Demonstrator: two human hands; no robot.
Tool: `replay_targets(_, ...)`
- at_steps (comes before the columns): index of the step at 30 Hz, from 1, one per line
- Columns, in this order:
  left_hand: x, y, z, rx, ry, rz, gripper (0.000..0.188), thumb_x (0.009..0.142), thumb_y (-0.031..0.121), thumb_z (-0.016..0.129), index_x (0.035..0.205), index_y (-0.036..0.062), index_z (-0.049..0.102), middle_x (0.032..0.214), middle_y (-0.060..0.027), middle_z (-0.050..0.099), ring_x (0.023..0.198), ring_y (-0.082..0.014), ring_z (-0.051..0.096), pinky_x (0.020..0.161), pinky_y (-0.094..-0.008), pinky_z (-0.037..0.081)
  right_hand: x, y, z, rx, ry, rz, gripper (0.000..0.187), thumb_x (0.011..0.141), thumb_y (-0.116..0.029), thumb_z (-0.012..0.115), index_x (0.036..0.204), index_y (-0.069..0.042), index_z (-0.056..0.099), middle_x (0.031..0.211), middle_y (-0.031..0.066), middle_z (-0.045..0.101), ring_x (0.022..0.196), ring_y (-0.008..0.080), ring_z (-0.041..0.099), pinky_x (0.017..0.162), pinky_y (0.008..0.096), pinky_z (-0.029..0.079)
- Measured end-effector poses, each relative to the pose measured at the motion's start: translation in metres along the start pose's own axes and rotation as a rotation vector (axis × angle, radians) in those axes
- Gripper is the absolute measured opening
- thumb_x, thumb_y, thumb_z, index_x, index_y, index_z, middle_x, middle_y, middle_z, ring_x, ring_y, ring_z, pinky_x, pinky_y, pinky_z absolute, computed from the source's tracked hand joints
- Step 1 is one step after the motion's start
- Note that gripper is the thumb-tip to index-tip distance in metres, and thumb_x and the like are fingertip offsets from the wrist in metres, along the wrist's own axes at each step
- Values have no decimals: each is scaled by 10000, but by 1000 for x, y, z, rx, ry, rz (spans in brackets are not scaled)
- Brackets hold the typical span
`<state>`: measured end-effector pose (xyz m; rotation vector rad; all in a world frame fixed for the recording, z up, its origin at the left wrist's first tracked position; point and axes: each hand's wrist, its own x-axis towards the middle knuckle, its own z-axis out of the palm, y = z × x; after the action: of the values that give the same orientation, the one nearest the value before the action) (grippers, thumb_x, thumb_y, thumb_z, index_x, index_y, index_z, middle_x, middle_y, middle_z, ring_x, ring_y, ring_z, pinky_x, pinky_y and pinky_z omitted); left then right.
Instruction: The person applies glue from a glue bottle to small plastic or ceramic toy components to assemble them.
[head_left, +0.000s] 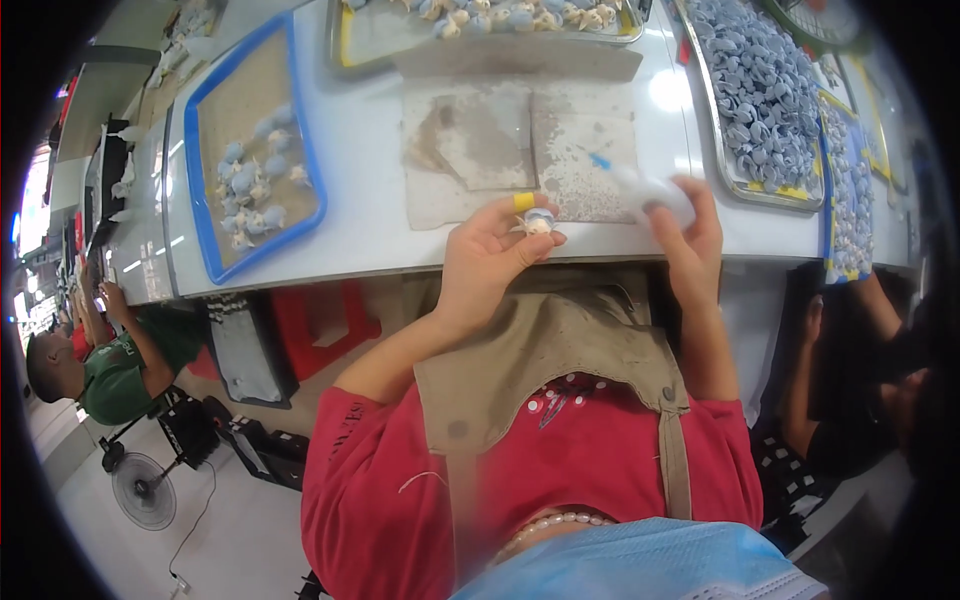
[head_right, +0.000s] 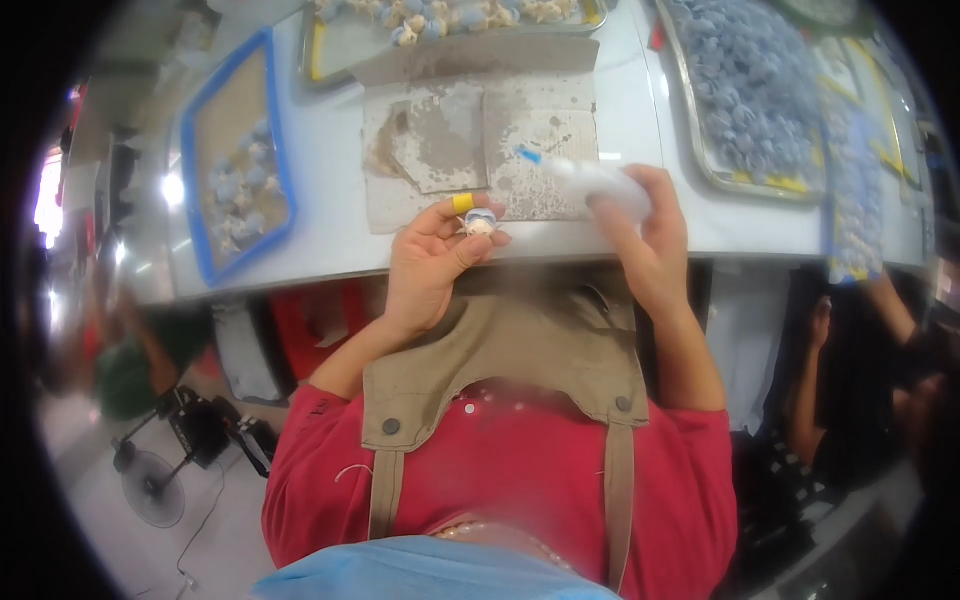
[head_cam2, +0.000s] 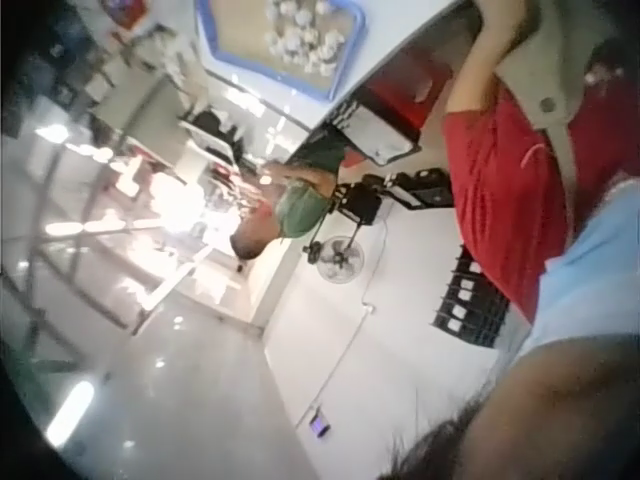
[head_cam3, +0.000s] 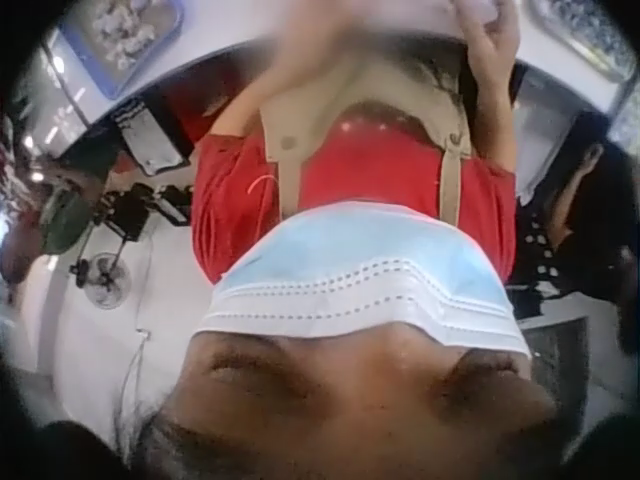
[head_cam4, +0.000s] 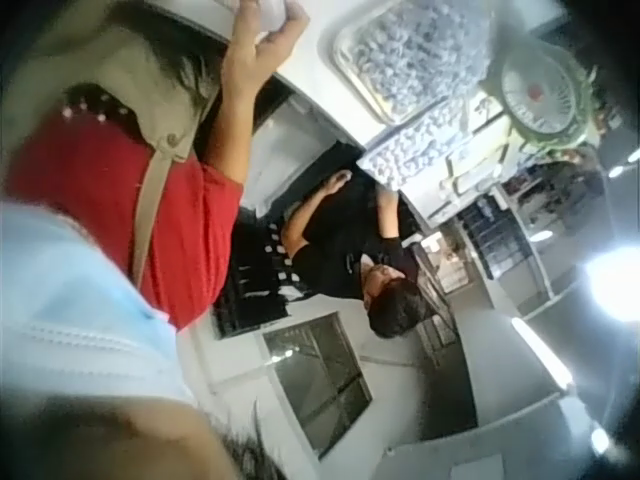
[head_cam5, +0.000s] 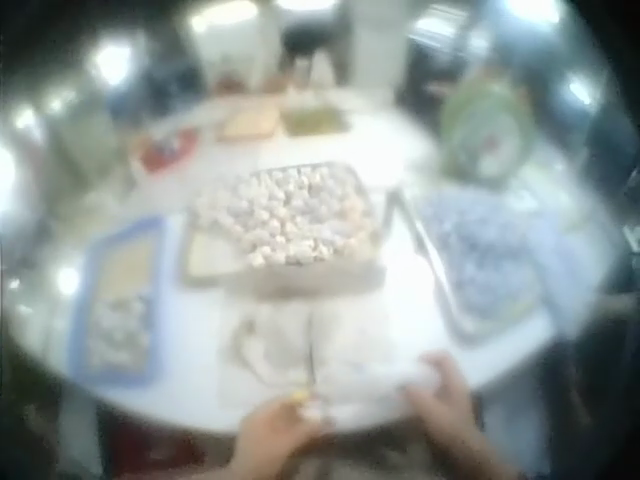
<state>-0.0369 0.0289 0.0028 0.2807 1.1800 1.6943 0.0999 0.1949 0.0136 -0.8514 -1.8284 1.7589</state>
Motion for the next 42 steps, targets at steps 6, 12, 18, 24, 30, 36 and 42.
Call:
replay_targets(6, -4, -5, -3, 22, 13, -43, 355, 804, 21, 603, 1137, -20, 488, 1077, -105, 574, 852, -139, 605, 672, -199, 471, -30, -7, -5, -90, 53, -120, 260, 743, -55, 642, 959, -8, 505, 830, 40, 526, 793, 97, 514, 692, 219, 418)
replay_targets(12, -8, -7, -1, 40, 17, -22, 351, 796, 10, 613, 1125, -24, 493, 1062, -104, 580, 834, -119, 602, 663, -188, 464, -27, -20, -4, -469, 71, -412, 300, 610, -62, 744, 843, -9, 564, 737, 58, 488, 691, 167, 471, 622, 253, 387)
replay_targets(18, -9, -7, -4, 72, 25, -20, 334, 796, 0, 609, 1112, -23, 505, 1054, -90, 583, 817, -108, 597, 667, -190, 464, -22, -29, 5, -579, 38, -494, 326, 565, -84, 784, 806, -14, 577, 702, 57, 488, 663, 183, 437, 577, 268, 367)
replay_targets(24, -9, -6, -4, 77, 28, -5, 325, 796, -3, 607, 1107, -23, 513, 1047, -84, 585, 812, -104, 595, 667, -190, 462, -20, -34, 9, -617, 25, -515, 314, 560, -96, 790, 780, -15, 582, 687, 53, 490, 651, 186, 436, 563, 273, 367)
replay_targets(30, -10, -7, -2, 39, 18, -15, 334, 795, -2, 605, 1111, -16, 498, 1056, -104, 581, 819, -127, 605, 666, -194, 470, -22, -31, 3, -614, 32, -512, 308, 568, -83, 784, 789, -11, 580, 693, 61, 495, 651, 187, 436, 570, 269, 365)
replay_targets(36, -9, -4, 2, -89, 15, -77, 339, 813, 40, 598, 1120, -24, 469, 1030, -109, 572, 841, -162, 601, 680, -215, 477, -24, -29, 1, -568, 70, -456, 292, 585, -66, 771, 797, -5, 580, 693, 63, 495, 659, 181, 445, 580, 266, 365)
replay_targets(42, -8, -2, 4, -93, 27, -108, 347, 813, 51, 599, 1127, -20, 469, 1025, -115, 574, 840, -159, 598, 682, -216, 479, -21, -29, 0, -589, 65, -446, 280, 587, -70, 771, 782, -7, 580, 698, 62, 491, 659, 179, 452, 580, 264, 370)
